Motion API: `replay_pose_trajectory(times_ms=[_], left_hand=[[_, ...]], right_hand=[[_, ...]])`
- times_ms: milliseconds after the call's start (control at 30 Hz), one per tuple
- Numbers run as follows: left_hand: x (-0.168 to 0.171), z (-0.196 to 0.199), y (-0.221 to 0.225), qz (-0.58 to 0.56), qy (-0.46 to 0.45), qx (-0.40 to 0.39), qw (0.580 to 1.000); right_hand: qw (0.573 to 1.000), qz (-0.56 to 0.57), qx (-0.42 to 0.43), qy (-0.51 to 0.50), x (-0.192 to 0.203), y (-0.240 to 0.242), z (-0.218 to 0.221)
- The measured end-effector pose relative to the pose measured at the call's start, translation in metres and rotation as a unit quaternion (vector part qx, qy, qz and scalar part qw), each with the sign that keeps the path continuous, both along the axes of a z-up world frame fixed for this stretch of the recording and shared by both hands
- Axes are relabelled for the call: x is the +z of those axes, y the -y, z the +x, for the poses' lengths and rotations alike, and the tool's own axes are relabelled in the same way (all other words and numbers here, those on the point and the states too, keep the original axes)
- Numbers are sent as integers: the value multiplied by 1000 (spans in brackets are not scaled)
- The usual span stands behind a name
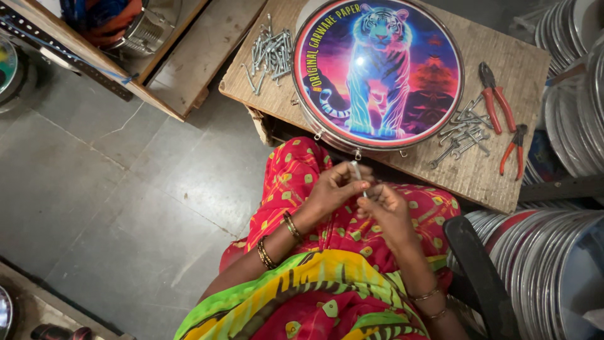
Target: The person attaches small metal tension rods to a drum frame and tightens components using a tool, handling multiple screws throughout.
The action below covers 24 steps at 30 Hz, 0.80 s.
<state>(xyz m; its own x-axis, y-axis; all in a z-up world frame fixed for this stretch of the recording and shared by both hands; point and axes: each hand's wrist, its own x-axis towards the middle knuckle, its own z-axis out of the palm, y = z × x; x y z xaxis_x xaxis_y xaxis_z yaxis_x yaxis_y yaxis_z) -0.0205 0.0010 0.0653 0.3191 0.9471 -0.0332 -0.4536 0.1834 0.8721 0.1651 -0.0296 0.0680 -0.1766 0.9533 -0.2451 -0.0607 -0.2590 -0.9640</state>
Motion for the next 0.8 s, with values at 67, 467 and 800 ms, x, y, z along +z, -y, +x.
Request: replay_pose_trajectory(times_ms=[67,467,800], left_hand=[[6,-3,-2,-15,-10,-27,999],[12,-9,-1,24,-34,7,999],[16,-18,0,22,-11,-4,1000]], right_hand=[[997,-58,-13,-59,0,-4,5],[999,-19,-19,16,17,-8,-6],[999,-9,-16,-26,14,-10,-11]])
